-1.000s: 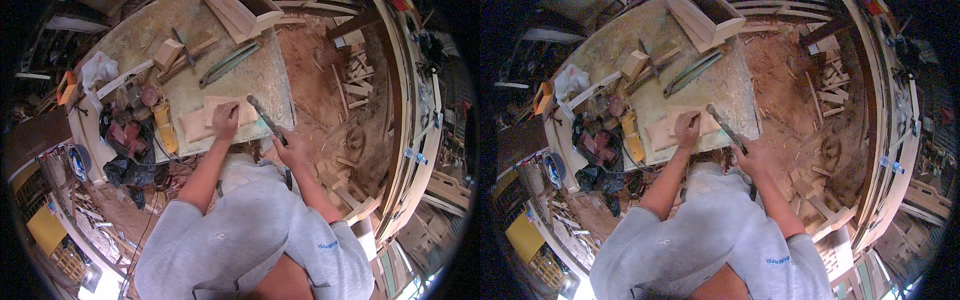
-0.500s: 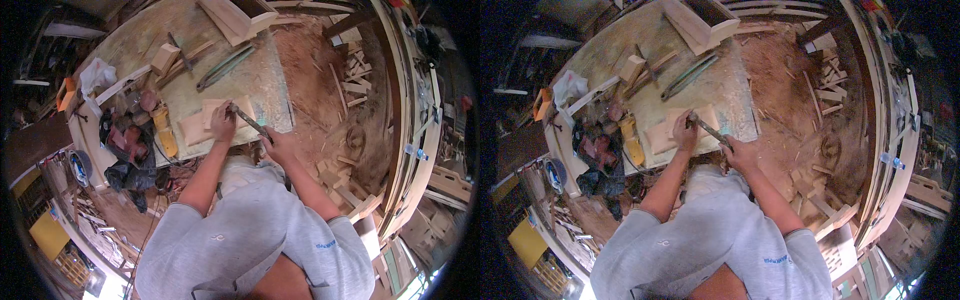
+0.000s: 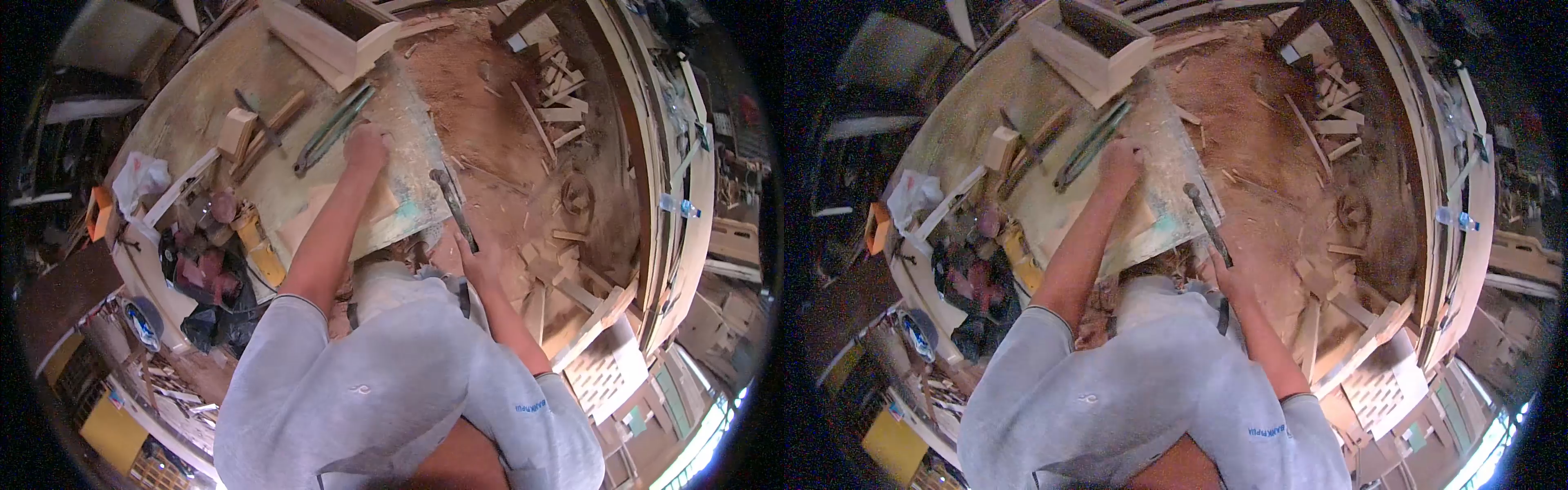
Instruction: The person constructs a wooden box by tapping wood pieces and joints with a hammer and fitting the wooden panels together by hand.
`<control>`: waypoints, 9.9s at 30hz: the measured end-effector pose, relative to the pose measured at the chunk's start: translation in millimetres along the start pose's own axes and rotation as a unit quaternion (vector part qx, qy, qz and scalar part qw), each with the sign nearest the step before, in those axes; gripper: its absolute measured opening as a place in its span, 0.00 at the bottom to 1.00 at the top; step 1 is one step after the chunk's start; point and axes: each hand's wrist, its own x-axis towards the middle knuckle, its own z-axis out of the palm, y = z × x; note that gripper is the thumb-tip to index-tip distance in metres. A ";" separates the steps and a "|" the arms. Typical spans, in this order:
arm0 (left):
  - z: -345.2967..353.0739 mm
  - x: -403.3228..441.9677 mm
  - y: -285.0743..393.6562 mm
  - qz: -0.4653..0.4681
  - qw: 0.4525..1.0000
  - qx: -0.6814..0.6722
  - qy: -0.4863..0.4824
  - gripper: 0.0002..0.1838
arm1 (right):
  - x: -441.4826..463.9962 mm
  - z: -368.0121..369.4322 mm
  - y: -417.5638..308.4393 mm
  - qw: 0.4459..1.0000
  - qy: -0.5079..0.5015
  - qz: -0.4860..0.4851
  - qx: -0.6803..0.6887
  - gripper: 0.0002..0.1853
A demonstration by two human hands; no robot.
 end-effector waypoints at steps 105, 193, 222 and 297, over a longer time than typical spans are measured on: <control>-22.5 -160.2 -48.3 0.144 0.988 -0.027 0.054 0.54 | 76.7 44.6 -91.9 0.990 -0.032 -0.123 -0.056 0.23; 34.1 -132.7 -37.3 0.075 0.989 0.114 0.049 0.58 | -42.4 101.9 84.1 0.971 -0.053 0.095 0.211 0.23; 23.9 -135.9 -27.2 0.043 0.995 0.087 0.039 0.62 | -42.6 91.6 74.2 0.993 0.066 -0.077 0.067 0.22; 18.0 -135.5 -60.0 0.173 0.981 0.081 0.037 0.64 | 4.6 85.1 29.9 0.948 -0.158 0.169 0.217 0.28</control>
